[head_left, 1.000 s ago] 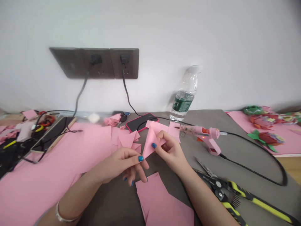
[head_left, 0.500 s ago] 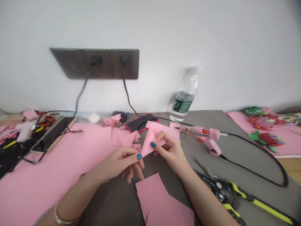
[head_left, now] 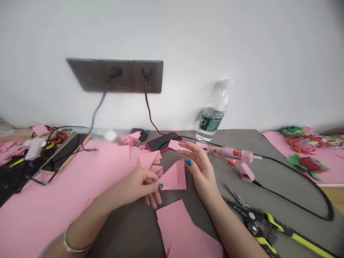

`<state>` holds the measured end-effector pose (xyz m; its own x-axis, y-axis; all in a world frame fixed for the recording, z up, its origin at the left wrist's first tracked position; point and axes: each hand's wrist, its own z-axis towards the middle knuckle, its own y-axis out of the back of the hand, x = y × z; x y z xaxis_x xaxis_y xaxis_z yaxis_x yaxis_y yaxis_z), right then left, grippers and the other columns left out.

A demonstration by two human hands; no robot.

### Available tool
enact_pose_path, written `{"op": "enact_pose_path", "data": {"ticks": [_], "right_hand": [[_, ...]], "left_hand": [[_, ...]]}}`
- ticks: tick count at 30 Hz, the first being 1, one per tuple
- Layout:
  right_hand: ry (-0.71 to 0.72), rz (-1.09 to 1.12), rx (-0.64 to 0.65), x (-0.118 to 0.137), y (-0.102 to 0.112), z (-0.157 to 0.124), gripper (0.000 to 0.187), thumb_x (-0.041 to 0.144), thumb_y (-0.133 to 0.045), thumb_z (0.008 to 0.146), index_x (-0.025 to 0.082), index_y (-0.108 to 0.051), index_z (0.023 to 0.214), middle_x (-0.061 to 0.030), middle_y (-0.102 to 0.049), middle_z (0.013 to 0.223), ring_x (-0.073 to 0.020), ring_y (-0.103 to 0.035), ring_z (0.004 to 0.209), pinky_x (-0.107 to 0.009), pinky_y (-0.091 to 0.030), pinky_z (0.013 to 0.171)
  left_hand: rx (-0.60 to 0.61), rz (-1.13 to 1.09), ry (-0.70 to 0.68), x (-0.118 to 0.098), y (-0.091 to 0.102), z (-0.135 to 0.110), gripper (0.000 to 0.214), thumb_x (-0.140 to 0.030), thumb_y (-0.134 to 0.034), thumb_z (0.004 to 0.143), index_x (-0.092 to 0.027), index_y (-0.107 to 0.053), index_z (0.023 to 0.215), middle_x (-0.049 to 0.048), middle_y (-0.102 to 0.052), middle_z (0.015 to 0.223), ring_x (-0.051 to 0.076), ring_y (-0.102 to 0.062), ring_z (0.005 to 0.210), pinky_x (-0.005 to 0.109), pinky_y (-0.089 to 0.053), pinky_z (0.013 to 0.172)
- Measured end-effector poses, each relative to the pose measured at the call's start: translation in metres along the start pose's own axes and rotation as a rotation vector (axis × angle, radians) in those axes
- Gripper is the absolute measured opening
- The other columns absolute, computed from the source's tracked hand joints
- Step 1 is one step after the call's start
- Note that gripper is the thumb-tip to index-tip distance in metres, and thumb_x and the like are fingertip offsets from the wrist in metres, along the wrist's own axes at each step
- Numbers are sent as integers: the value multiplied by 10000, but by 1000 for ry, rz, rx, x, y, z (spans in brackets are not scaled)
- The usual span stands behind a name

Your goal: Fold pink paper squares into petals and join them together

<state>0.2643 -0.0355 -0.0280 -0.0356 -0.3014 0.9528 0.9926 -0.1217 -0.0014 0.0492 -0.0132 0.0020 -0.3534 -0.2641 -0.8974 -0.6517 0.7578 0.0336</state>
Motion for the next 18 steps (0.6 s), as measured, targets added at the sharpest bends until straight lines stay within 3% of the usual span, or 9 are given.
{"op": "enact_pose_path", "data": {"ticks": [3,6,9,11,15,18], "right_hand": [[-45,-27,232,3,2,0,370,557,-620,899,224,-683,1048,-102,-726,1041,-232,-690,863,-341,-549,741],[-108,-59,388,5,-1,-3,256,455,-687,878,204,-718,916,-64,-732,854,-213,-672,788,-315,-520,702],[-191,-54,369,6,-5,-5,234,421,-659,898,191,-696,919,-47,-692,797,-173,-604,692,-271,-446,588],[-214,-52,391,7,-7,-6,230,415,-658,895,185,-667,894,-30,-651,771,-150,-543,651,-259,-395,559],[-181,-99,442,9,-8,-7,292,419,-609,923,193,-543,751,25,-480,679,-124,-398,606,-258,-306,546],[-149,-145,411,9,-11,-10,367,438,-492,987,211,-432,705,42,-369,657,-128,-333,597,-264,-266,542]], "left_hand": [[86,43,42,-2,4,-5,273,-344,-594,932,-160,-588,730,58,-770,714,121,-669,501,214,-507,517],[-93,18,-69,-4,7,-5,210,-355,-650,888,-161,-639,809,11,-710,655,111,-626,499,201,-475,491],[-382,-73,-263,-6,6,0,219,-377,-705,835,-163,-665,824,-7,-649,647,122,-609,570,216,-500,550],[-490,-118,-320,-7,3,3,216,-380,-713,825,-166,-682,825,-2,-639,691,133,-604,627,226,-514,584],[-510,-56,-329,-5,-11,5,163,-328,-671,858,-171,-698,826,9,-645,745,141,-594,667,224,-518,606],[-476,-26,-315,-3,-20,5,137,-295,-635,883,-178,-703,864,15,-674,770,154,-626,697,237,-532,650]]}}
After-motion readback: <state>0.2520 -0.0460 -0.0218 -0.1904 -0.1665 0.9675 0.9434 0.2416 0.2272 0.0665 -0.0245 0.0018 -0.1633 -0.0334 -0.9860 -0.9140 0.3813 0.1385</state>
